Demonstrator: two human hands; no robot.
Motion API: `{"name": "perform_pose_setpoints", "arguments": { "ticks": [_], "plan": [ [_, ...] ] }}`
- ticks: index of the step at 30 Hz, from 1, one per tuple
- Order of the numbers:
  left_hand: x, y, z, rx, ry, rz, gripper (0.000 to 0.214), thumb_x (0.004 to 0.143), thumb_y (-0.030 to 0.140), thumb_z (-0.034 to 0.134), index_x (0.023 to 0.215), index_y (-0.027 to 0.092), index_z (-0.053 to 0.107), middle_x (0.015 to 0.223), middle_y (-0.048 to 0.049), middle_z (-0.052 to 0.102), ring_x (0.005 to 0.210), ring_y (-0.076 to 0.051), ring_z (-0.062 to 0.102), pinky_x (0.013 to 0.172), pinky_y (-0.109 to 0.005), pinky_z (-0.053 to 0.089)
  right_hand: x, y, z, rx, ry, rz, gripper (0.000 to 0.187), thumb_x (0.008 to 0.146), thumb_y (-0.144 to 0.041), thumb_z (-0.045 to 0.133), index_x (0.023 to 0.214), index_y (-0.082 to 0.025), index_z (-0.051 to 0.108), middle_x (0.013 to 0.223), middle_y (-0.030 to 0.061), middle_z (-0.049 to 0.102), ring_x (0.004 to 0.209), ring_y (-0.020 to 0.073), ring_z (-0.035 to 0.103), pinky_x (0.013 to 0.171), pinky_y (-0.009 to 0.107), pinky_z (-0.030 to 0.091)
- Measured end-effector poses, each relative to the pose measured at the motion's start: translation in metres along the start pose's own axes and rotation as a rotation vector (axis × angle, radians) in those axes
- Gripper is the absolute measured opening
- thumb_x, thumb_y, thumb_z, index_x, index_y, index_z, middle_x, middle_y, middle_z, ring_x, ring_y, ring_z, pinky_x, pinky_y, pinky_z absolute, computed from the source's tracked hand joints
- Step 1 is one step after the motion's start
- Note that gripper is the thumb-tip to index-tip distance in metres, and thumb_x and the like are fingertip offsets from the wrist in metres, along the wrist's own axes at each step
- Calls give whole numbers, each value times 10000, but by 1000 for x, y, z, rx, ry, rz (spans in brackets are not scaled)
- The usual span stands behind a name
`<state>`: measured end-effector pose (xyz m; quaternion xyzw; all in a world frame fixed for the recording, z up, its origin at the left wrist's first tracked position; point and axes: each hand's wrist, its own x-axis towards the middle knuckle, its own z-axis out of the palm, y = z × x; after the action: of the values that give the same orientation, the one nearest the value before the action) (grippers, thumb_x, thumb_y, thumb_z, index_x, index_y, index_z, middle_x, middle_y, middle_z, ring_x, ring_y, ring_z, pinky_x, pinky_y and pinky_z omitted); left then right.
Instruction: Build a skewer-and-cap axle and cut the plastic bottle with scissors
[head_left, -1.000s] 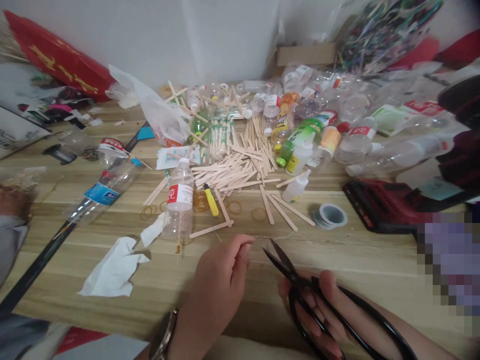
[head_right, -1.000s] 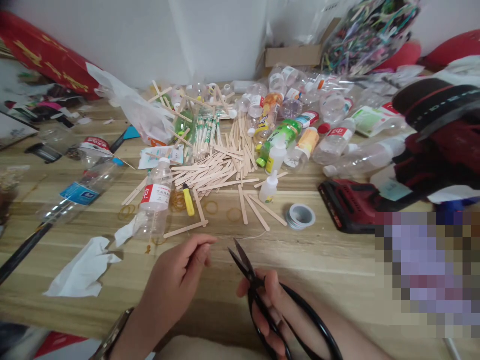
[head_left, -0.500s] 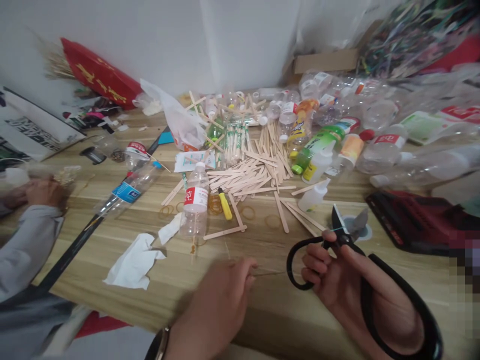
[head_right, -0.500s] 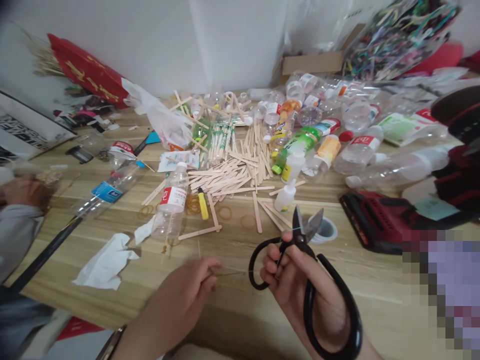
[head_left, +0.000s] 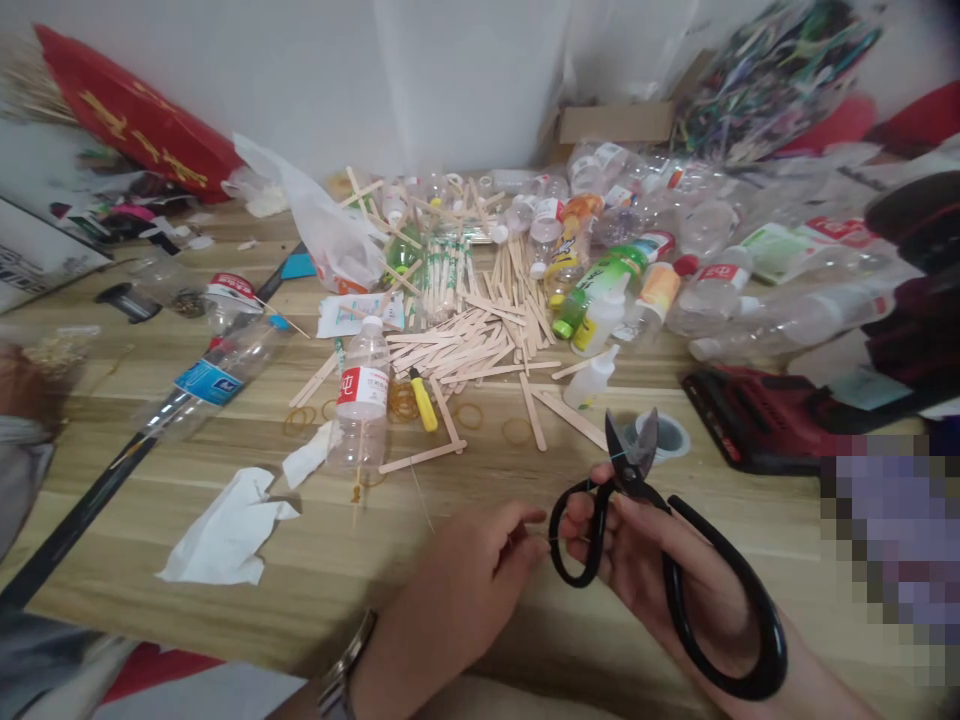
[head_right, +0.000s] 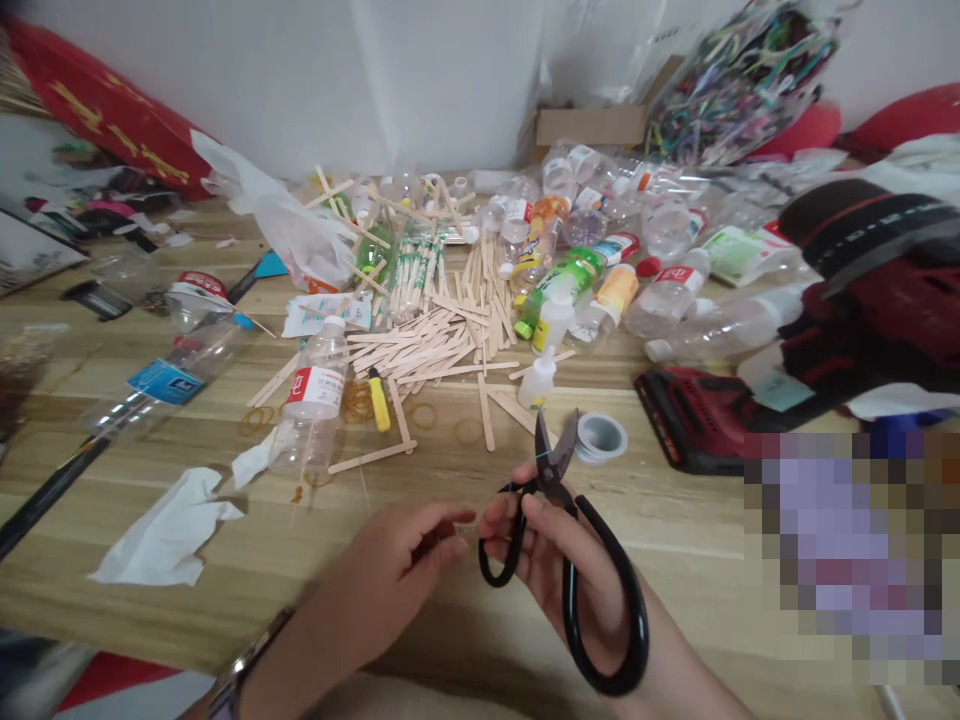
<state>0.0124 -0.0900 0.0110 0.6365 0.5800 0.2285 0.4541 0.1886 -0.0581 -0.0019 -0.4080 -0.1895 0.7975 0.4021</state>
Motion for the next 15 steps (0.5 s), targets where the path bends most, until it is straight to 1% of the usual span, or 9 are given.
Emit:
{"name": "perform_pose_setpoints", "arguments": {
  "ticks": [2, 4, 6, 7, 9, 11, 13, 15],
  "plan": [
    [1, -1, -1, 24, -36, -4, 224, 930, 252, 510, 984, 221, 725, 975, -23, 754, 924, -195, 659, 811, -301, 458, -3, -2, -10, -35, 19, 28, 535, 612, -428, 885, 966, -256, 523, 778, 20, 687, 815, 249, 692, 791, 396, 542],
    [2, 0, -3, 29, -37, -21, 219, 919, 257, 510, 860, 202, 714, 826, -15, 728, 801, -180, 635, 709, -280, 423, -9, -4, -19, -135, 30, 65, 548, 658, -473, 865, 1030, -253, 528, 843, 36, 702, 880, 246, 690, 826, 396, 542],
    [3, 1, -6, -4, 3, -53, 219, 907, 272, 512, 789, 190, 677, 723, 1, 673, 713, -160, 593, 641, -265, 386, -16, -8, -28, -335, 34, 95, 554, 738, -537, 801, 1120, -238, 534, 919, 65, 705, 927, 239, 677, 798, 363, 550],
    [4, 1, -8, -32, 32, -68, 223, 905, 289, 509, 773, 187, 658, 692, 9, 645, 686, -153, 574, 623, -259, 376, -21, -11, -31, -453, 25, 101, 557, 773, -570, 761, 1150, -225, 540, 927, 74, 701, 918, 232, 673, 752, 333, 551],
    [7, 1, -13, -98, 101, -94, 243, 905, 332, 500, 759, 187, 630, 653, 21, 597, 648, -143, 542, 600, -249, 369, -30, -18, -39, -653, -32, 120, 557, 816, -640, 678, 1138, -197, 572, 872, 73, 689, 814, 201, 668, 632, 271, 524],
    [9, -1, -18, -163, 179, -119, 264, 902, 380, 495, 768, 189, 620, 639, 27, 569, 618, -139, 518, 575, -245, 363, -39, -25, -45, -752, -96, 176, 578, 821, -699, 624, 1075, -180, 609, 800, 60, 674, 681, 161, 643, 562, 241, 482],
    [11, -3, -22, -218, 270, -133, 284, 898, 423, 501, 797, 190, 627, 640, 28, 563, 599, -136, 505, 553, -243, 358, -47, -30, -51, -773, -112, 244, 615, 795, -735, 621, 1045, -173, 628, 754, 48, 660, 618, 140, 628, 543, 229, 459],
    [12, -5, -25, -237, 353, -122, 296, 896, 445, 512, 817, 191, 639, 653, 24, 575, 605, -138, 515, 556, -242, 370, -54, -31, -52, -748, -113, 296, 653, 761, -756, 637, 1058, -175, 631, 741, 43, 654, 602, 141, 637, 533, 224, 446]
  ]
}}
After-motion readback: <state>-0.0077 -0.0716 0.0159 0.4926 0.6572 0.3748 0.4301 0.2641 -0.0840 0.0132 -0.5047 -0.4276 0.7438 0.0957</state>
